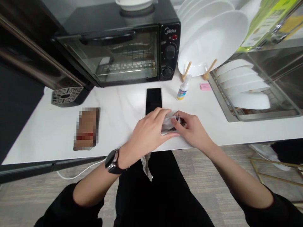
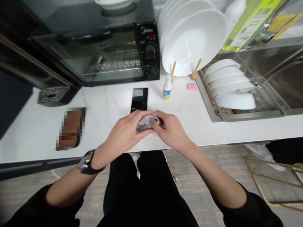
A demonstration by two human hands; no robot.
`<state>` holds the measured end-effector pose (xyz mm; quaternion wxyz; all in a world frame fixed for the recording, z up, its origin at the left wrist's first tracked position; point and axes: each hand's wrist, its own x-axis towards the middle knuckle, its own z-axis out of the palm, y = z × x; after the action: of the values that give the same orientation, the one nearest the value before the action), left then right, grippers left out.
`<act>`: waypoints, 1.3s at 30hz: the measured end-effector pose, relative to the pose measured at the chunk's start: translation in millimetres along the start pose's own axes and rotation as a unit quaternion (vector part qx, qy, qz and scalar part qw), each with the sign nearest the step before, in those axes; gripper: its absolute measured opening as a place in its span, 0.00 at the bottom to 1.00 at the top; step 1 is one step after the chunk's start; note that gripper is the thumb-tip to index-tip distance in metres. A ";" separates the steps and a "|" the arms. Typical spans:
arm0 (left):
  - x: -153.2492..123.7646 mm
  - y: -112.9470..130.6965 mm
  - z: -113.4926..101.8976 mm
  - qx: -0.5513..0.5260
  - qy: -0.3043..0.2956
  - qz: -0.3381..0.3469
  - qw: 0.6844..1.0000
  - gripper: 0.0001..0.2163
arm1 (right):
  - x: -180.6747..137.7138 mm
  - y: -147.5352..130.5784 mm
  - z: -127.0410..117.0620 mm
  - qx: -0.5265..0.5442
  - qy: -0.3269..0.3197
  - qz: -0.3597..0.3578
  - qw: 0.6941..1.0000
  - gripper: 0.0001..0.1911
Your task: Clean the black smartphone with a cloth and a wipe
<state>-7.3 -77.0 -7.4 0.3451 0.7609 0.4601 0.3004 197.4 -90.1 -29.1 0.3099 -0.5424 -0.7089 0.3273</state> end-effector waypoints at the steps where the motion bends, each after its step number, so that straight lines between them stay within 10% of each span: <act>1: -5.8 1.9 -0.6 0.004 -0.002 -0.005 1.000 0.20 | 1.6 -2.6 -2.3 0.000 -0.013 -0.018 1.000 0.13; 11: 10.6 -5.1 -52.1 0.072 0.005 0.057 0.996 0.07 | 24.3 -6.0 -29.5 -0.077 0.053 -0.156 0.983 0.13; 18: -16.2 25.3 -80.3 0.240 0.115 0.190 0.945 0.02 | 7.5 -30.7 -49.5 -0.160 0.110 -0.342 0.919 0.12; 28: -104.7 -5.8 -33.8 0.279 0.013 0.159 0.947 0.04 | -76.1 21.8 -6.1 -0.104 0.006 -0.239 0.965 0.17; 39: -52.5 -47.3 -44.5 0.307 -0.005 0.008 0.952 0.12 | 1.6 21.4 5.0 -0.069 0.008 -0.150 0.986 0.23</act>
<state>-85.9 -97.6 -26.7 0.0949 0.8350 0.5226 0.1437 205.2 -85.0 -49.1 0.3232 -0.4529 -0.8003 0.2233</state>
